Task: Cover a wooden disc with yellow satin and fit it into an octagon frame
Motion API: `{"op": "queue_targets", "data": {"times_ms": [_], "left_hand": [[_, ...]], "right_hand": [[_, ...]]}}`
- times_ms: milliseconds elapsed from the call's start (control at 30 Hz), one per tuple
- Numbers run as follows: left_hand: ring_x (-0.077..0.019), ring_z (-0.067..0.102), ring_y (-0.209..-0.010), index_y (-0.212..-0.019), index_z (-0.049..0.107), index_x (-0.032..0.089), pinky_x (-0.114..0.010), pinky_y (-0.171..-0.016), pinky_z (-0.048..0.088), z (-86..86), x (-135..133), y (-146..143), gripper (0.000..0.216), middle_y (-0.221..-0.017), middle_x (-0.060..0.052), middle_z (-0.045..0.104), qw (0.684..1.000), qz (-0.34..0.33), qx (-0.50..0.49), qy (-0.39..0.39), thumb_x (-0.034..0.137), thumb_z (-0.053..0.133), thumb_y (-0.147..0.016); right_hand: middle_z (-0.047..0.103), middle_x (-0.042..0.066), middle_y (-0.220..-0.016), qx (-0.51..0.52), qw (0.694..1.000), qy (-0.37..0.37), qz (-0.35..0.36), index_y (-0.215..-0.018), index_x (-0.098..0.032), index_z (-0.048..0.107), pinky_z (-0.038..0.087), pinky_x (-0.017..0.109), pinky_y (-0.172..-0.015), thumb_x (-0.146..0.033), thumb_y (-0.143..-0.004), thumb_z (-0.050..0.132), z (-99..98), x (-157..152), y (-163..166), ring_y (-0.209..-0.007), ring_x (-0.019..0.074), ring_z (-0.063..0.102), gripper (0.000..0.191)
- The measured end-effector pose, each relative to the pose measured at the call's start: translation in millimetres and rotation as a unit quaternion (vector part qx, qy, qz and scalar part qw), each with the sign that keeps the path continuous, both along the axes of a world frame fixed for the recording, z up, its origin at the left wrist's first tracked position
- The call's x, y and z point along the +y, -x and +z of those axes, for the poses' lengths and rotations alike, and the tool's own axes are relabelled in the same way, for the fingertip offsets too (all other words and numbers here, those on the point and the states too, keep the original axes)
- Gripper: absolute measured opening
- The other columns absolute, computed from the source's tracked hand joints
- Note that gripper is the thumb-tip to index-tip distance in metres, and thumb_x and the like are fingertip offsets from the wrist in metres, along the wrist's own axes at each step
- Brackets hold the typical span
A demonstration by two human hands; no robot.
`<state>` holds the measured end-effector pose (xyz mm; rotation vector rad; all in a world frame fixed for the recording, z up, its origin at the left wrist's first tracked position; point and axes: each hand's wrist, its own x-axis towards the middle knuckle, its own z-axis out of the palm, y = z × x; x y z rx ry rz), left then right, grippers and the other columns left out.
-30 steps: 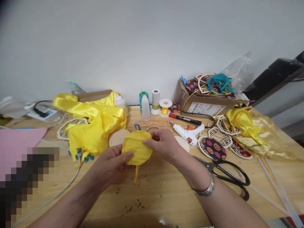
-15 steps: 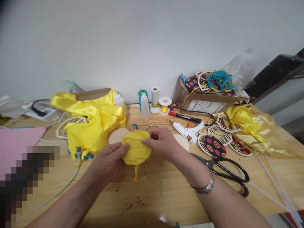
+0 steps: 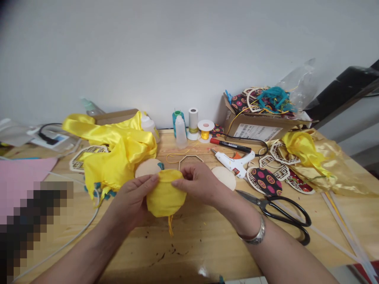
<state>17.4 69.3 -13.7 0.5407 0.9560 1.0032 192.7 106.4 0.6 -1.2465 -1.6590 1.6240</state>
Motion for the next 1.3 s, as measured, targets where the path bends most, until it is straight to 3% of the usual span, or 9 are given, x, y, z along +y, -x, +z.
{"op": "queue_targets", "data": {"times_ms": [133,233,333,433,867,1300], "left_hand": [[-0.0230,0.071,-0.073,-0.089,0.073,0.008,-0.031,-0.067,0.057,3.8,2.5,-0.5,0.033,-0.083,-0.012,0.076,0.997,0.068,-0.001,0.037,0.038,0.066,-0.078],[-0.0250,0.071,-0.074,-0.091,0.073,0.006,-0.032,-0.065,0.057,5.8,3.2,2.0,0.049,-0.083,-0.015,0.076,0.998,0.024,-0.022,0.051,0.052,0.065,-0.074],[-0.0214,0.071,-0.070,-0.094,0.072,0.010,-0.030,-0.067,0.057,3.2,1.7,4.1,0.036,-0.082,-0.011,0.076,0.999,-0.044,-0.019,0.007,0.031,0.079,-0.066],[-0.0190,0.070,-0.069,-0.096,0.071,0.012,-0.030,-0.067,0.056,-1.2,0.5,4.3,0.031,-0.081,-0.010,0.076,0.997,-0.078,-0.002,0.001,0.020,0.079,-0.067],[-0.0184,0.069,-0.068,-0.096,0.071,0.012,-0.028,-0.065,0.056,-0.9,-1.3,2.5,0.028,-0.080,-0.010,0.075,0.997,-0.078,-0.008,0.004,0.020,0.076,-0.070],[-0.0190,0.069,-0.069,-0.096,0.071,0.013,-0.030,-0.065,0.056,1.6,-2.7,0.9,0.031,-0.080,-0.009,0.075,0.998,-0.065,0.014,0.018,0.021,0.078,-0.068]], "right_hand": [[0.060,0.001,-0.066,0.006,1.000,-0.006,0.000,-0.069,-0.016,0.064,0.043,0.025,-0.057,-0.032,-0.072,0.067,2.1,0.1,-0.7,-0.066,0.0153,0.055,0.017],[0.058,0.000,-0.064,0.007,1.000,-0.008,-0.001,-0.067,-0.017,0.063,0.042,0.025,-0.055,-0.033,-0.072,0.067,2.1,0.7,-1.2,-0.065,0.0145,0.054,0.017],[0.056,0.000,-0.064,0.006,1.000,-0.008,0.007,-0.066,-0.017,0.061,0.041,0.025,-0.054,-0.033,-0.071,0.065,1.1,1.4,-1.1,-0.061,0.0131,0.051,0.017],[0.056,0.000,-0.065,0.011,1.000,-0.007,0.011,-0.066,-0.016,0.060,0.041,0.025,-0.054,-0.032,-0.070,0.064,0.7,1.5,-0.5,-0.062,0.0136,0.051,0.017],[0.053,-0.001,-0.063,0.070,0.996,0.055,0.027,-0.065,-0.016,0.056,0.039,0.024,-0.055,-0.034,-0.066,0.066,-2.0,1.7,1.0,-0.058,0.0113,0.048,0.021],[0.053,0.000,-0.064,0.012,1.000,-0.003,0.018,-0.064,-0.016,0.055,0.039,0.024,-0.052,-0.036,-0.066,0.064,2.2,1.3,-0.5,-0.060,0.0127,0.049,0.022]]}}
